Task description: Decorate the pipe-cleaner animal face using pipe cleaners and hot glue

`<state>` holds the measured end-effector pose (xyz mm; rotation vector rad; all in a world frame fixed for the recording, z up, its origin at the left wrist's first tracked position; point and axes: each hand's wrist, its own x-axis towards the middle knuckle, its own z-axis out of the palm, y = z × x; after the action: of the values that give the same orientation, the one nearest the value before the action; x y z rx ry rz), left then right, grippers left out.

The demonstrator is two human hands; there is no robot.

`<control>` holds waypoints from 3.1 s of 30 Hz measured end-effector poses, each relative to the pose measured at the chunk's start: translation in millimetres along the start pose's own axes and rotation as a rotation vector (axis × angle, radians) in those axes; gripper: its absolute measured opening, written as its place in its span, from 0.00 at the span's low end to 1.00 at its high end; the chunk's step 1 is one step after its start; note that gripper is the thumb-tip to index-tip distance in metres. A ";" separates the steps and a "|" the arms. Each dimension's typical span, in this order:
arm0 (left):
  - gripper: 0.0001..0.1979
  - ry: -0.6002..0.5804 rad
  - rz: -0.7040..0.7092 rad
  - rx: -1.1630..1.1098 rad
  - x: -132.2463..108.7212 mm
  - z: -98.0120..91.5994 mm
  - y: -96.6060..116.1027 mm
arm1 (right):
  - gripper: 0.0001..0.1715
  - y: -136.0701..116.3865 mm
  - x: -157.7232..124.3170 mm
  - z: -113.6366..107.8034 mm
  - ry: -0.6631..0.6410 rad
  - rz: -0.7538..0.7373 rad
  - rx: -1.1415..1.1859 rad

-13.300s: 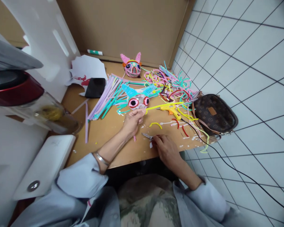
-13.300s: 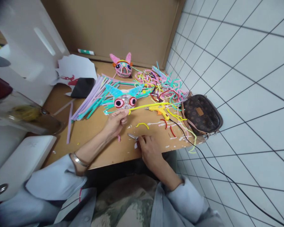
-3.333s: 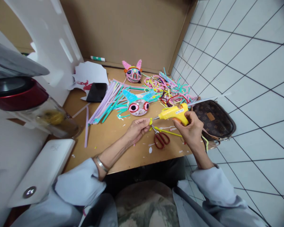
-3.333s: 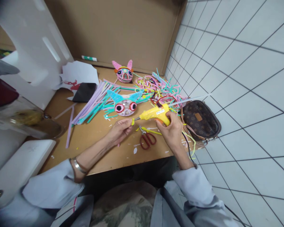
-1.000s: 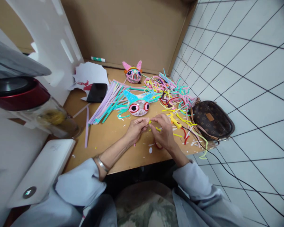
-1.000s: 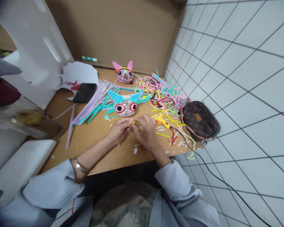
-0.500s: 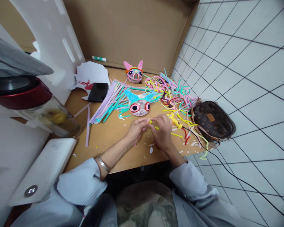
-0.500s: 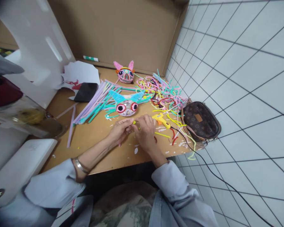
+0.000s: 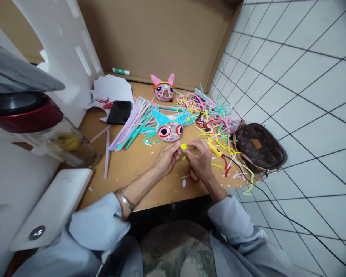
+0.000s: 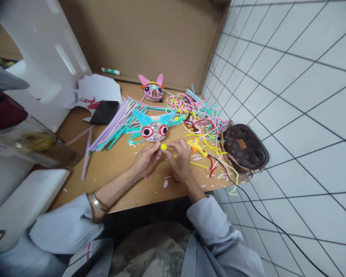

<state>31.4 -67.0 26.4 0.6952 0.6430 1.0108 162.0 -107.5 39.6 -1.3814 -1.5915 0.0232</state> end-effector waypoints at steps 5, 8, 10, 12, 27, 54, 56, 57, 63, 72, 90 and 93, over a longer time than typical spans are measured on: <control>0.20 0.012 0.004 -0.016 0.1 -0.3 0.9 | 0.04 1.4 0.7 0.5 0.032 0.017 0.045; 0.16 0.006 0.023 0.004 -0.3 -0.3 2.4 | 0.04 1.1 0.4 2.4 0.035 0.022 0.037; 0.15 -0.009 0.036 0.024 -0.8 -0.2 3.0 | 0.03 1.2 -0.1 4.3 0.028 0.022 0.048; 0.14 -0.017 0.039 0.048 -1.1 -0.5 3.2 | 0.01 1.8 -0.5 6.6 0.023 0.017 0.062; 0.09 0.129 0.316 0.267 5.6 -9.7 7.5 | 0.02 5.8 11.7 27.8 0.029 -0.090 -0.016; 0.11 0.563 0.672 0.225 45.5 -44.0 15.6 | 0.05 16.3 39.0 88.6 0.293 0.104 0.061; 0.11 0.558 0.674 0.222 45.6 -44.2 15.4 | 0.06 16.5 38.9 88.8 0.292 0.105 0.056; 0.10 0.555 0.676 0.218 45.5 -44.3 15.1 | 0.06 16.6 38.7 89.0 0.288 0.107 0.053; 0.11 0.526 0.683 0.213 44.5 -44.2 14.9 | 0.06 17.9 37.6 90.9 0.279 0.111 0.047; 0.12 0.523 0.652 0.215 40.9 -39.4 18.2 | 0.06 16.0 37.5 91.1 0.286 0.135 0.061; 0.12 0.513 0.624 0.219 41.6 -39.2 17.9 | 0.05 13.1 37.4 89.9 0.297 0.167 0.091; 0.10 0.525 0.633 0.227 41.6 -39.4 18.3 | 0.05 13.8 37.1 89.4 0.309 0.153 0.103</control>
<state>8.2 -14.2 9.6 0.8640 1.0367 1.7570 118.3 -25.3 9.6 -1.3512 -1.2115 -0.0162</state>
